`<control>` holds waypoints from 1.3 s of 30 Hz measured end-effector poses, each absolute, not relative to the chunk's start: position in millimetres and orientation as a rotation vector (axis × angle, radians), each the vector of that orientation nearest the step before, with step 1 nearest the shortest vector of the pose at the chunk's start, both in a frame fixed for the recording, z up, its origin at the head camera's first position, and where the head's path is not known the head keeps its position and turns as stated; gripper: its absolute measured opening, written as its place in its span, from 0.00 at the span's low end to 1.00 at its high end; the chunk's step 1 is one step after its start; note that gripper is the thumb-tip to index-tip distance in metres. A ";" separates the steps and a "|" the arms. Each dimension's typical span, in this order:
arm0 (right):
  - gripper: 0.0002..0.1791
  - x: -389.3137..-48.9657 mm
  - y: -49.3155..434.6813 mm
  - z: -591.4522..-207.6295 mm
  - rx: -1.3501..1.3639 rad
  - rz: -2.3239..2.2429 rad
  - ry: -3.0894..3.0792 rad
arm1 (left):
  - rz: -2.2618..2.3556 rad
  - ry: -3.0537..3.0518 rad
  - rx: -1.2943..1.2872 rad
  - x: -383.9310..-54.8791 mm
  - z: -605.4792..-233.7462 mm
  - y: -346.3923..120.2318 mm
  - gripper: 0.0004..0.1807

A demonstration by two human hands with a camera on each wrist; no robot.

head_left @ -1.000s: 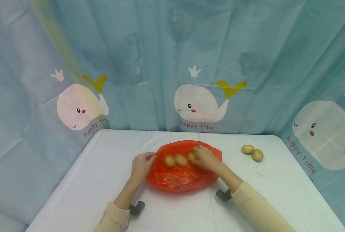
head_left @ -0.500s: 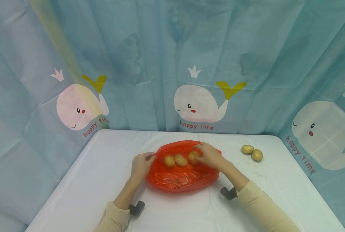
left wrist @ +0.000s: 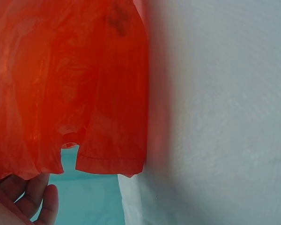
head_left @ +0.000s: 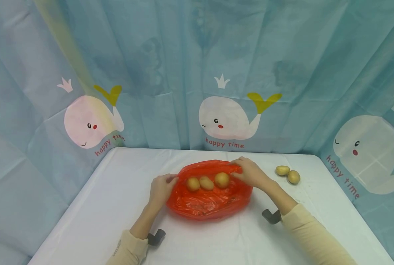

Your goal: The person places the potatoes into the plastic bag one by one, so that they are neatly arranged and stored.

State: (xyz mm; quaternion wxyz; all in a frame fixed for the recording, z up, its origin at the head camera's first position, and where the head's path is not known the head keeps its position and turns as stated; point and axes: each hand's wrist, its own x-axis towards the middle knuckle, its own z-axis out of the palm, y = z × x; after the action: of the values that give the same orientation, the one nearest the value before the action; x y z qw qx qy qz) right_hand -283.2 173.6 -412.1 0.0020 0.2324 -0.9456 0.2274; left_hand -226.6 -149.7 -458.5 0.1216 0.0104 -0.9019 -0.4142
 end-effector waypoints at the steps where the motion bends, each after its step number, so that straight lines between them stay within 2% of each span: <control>1: 0.22 -283.0 176.2 -411.0 0.726 0.709 -2.968 | -1.209 -2.632 0.029 -226.4 -458.3 -149.7 0.13; 24: 0.23 -291.8 229.9 -404.9 0.535 0.665 -2.974 | -1.225 -2.634 0.034 -224.6 -459.3 -148.7 0.14; 39: 0.23 -304.9 259.1 -406.6 0.501 0.625 -3.026 | -1.212 -2.640 0.029 -222.8 -458.7 -149.6 0.13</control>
State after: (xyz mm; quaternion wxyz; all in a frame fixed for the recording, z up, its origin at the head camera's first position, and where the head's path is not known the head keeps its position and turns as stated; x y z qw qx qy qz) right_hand -304.9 259.1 -406.6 0.0057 0.1601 -0.9667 0.1997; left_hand -222.8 -149.6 -458.7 0.1177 0.0098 -0.9024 -0.4144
